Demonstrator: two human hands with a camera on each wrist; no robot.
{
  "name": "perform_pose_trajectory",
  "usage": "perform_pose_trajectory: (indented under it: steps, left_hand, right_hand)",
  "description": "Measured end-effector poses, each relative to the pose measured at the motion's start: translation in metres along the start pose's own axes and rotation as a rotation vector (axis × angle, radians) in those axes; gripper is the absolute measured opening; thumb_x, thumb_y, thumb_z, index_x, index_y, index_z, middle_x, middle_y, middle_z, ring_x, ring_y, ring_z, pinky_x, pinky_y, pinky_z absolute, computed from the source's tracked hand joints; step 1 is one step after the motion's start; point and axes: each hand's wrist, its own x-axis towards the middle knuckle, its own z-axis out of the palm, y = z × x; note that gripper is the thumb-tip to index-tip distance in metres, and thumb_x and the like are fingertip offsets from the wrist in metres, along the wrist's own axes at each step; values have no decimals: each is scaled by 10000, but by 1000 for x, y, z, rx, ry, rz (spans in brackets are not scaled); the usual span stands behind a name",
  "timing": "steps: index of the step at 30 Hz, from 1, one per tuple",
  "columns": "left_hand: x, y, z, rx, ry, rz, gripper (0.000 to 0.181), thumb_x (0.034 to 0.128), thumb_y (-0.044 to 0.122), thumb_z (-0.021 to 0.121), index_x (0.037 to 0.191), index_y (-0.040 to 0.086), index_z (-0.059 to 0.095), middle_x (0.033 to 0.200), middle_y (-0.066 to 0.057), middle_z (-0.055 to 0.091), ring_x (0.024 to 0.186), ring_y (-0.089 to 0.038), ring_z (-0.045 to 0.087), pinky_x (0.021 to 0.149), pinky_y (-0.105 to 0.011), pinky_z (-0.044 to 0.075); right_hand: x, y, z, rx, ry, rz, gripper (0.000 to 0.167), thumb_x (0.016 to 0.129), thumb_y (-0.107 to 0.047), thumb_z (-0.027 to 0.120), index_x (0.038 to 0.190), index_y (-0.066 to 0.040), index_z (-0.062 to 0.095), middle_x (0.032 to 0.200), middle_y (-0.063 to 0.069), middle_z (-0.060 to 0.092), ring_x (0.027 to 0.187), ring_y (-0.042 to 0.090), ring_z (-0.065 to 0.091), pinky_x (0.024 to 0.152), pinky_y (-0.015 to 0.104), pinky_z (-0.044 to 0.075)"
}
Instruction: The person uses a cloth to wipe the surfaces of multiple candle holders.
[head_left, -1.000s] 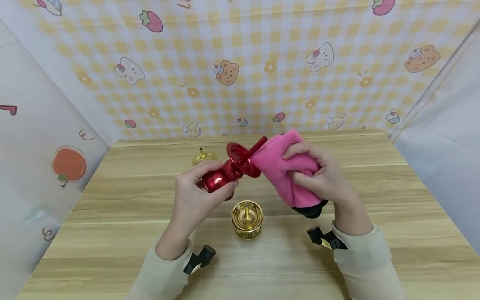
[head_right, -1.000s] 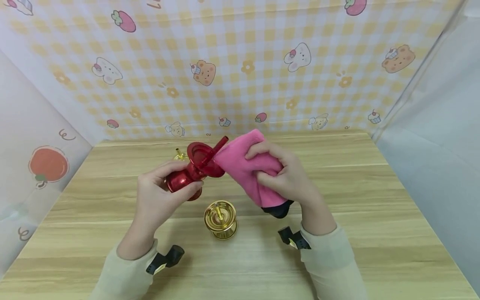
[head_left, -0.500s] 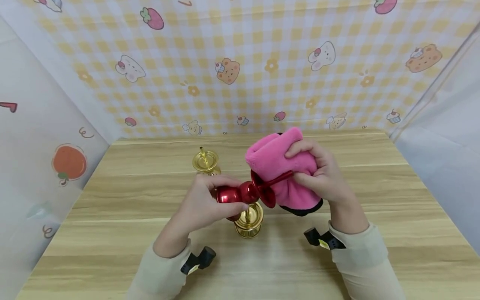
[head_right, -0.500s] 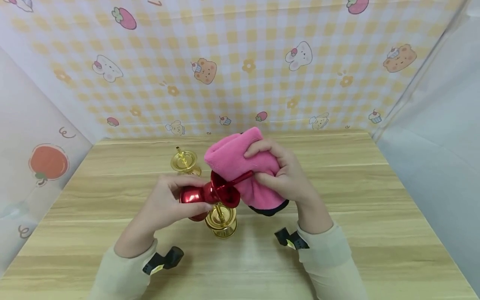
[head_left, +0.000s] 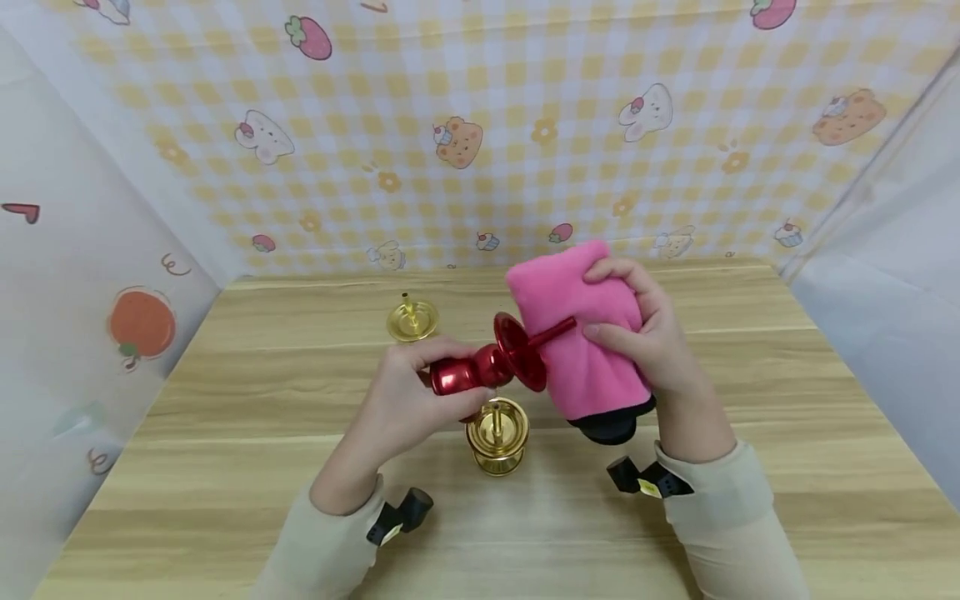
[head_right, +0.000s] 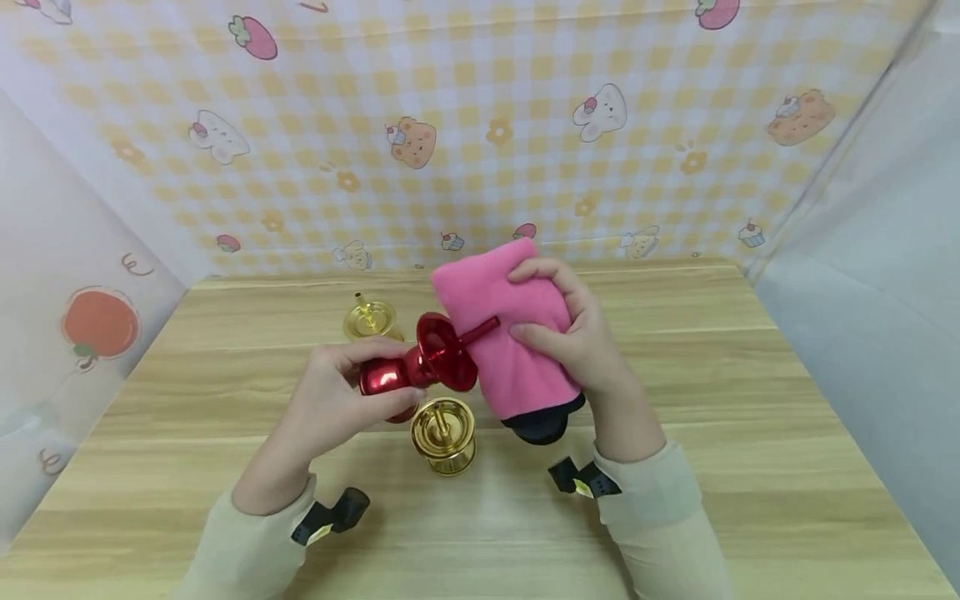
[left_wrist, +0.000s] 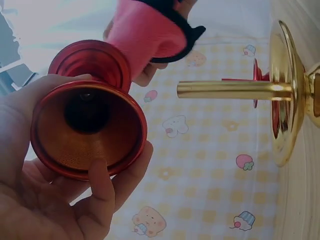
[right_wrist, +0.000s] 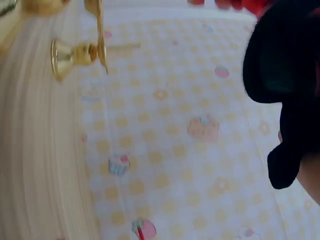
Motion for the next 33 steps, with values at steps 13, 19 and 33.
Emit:
perform_pose_trajectory:
  steps: [13, 19, 33]
  left_hand:
    - [4, -3, 2, -23, 136, 11, 280, 760, 45, 823, 1030, 33, 752, 968, -124, 742, 770, -156, 678, 633, -257, 600]
    - [3, -4, 2, 12, 164, 48, 288, 758, 43, 825, 1036, 30, 753, 994, -109, 749, 814, -170, 678, 669, -251, 600]
    - [4, -7, 6, 145, 172, 323, 294, 733, 15, 835, 1017, 53, 767, 1002, -73, 765, 897, -177, 717, 751, -270, 612]
  right_hand:
    - [-1, -9, 35, 165, 272, 153, 438, 876, 80, 462, 1180, -218, 566, 1236, 36, 487, 961, 117, 571, 769, 188, 540]
    - [-3, -14, 44, 70, 289, 172, 433, 885, 96, 513, 1165, -226, 589, 1266, 50, 476, 983, 146, 561, 744, 190, 551]
    - [-7, -25, 17, -406, -17, 197, 446, 832, 82, 634, 1168, -209, 664, 968, 17, 654, 681, 125, 587, 589, 211, 520]
